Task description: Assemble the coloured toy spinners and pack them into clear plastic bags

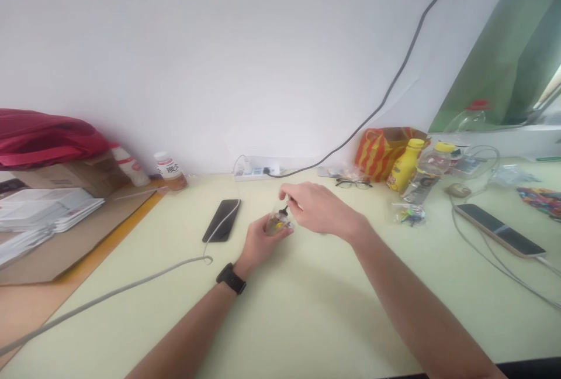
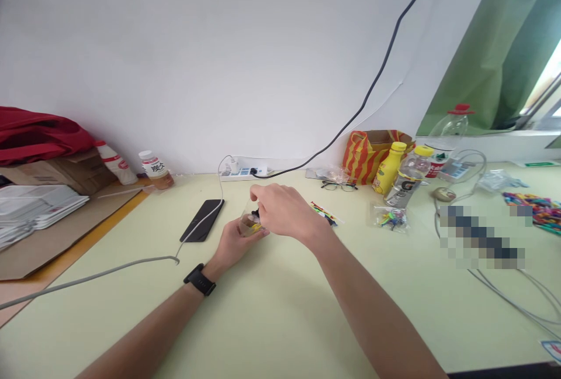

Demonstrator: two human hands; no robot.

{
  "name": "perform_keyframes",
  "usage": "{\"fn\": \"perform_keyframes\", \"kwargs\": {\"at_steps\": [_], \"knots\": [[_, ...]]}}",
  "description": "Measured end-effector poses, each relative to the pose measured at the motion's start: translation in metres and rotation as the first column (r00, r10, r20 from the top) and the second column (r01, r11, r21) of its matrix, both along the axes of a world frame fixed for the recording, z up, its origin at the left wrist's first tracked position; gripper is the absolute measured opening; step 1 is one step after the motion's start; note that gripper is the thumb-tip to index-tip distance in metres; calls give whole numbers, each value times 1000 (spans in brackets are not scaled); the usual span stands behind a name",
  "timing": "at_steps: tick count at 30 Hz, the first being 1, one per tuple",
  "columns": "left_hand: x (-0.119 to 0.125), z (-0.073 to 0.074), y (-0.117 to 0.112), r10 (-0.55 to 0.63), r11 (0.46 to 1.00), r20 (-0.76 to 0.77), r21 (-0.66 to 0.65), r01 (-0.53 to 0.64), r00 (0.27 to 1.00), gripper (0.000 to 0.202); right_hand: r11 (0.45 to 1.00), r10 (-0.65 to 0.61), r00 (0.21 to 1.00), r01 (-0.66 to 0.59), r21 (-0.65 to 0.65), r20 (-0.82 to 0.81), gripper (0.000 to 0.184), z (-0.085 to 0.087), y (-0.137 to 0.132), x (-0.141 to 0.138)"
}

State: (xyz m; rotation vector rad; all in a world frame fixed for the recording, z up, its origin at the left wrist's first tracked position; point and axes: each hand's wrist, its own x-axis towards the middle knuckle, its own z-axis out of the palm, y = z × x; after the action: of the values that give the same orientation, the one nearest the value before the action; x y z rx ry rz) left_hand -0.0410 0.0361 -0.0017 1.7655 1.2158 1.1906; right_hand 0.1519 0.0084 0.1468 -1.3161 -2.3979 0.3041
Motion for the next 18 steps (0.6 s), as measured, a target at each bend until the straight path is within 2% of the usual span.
{"fn": "perform_keyframes", "kwargs": {"at_steps": [5,7,11,15,18], "knots": [[0,-2,0,14,1000,-10,5,-13,1000,34,992,8,1000,-7,129,-8,19,-3,1,-10],[0,-1,0,29,999,-5,15,-29,1000,35,990,17,1000,-17,143,0,18,-4,0,-12],[0,3,-1,30,999,-13,16,-30,999,35,1000,18,999,-17,18,-39,19,-12,5,-16],[0,6,-1,49,999,-50,15,-48,998,37,987,-65,993,50,-152,-100,20,-26,15,-20],[0,6,-1,30,999,-41,16,-29,999,38,981,-122,992,113,-157,-44,17,-34,22,-21]]}}
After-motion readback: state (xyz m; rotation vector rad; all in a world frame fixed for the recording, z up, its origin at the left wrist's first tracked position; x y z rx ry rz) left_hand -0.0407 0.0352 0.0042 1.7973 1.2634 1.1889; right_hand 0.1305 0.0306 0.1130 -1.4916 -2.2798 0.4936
